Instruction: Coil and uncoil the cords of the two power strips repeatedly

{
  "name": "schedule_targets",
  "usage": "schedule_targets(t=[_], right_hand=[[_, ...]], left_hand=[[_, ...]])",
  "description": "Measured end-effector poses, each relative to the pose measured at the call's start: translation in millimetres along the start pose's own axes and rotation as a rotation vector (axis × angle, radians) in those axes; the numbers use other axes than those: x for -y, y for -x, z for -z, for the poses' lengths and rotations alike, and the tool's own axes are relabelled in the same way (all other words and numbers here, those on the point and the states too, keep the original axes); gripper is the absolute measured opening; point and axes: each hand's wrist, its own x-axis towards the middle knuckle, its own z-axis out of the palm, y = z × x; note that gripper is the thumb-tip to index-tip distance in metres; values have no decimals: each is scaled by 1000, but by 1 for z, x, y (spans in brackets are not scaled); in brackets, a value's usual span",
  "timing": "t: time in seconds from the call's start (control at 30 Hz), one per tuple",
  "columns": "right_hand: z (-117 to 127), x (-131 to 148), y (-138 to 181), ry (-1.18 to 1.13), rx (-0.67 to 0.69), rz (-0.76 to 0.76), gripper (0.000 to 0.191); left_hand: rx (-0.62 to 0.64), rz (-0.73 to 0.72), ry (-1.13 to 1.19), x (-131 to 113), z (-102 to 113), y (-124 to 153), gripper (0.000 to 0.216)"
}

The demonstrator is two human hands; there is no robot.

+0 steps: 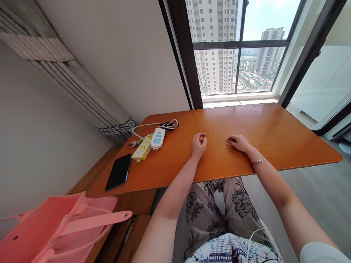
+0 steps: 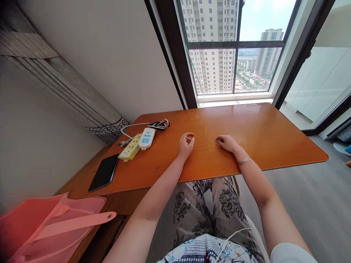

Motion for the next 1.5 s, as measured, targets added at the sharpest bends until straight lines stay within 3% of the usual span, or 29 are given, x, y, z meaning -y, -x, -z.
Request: schedule_targets(t=[1.5], right_hand=[[1, 5, 2, 31, 21, 69, 18]], left_hand=[[75, -61, 10, -3, -1, 2, 11]])
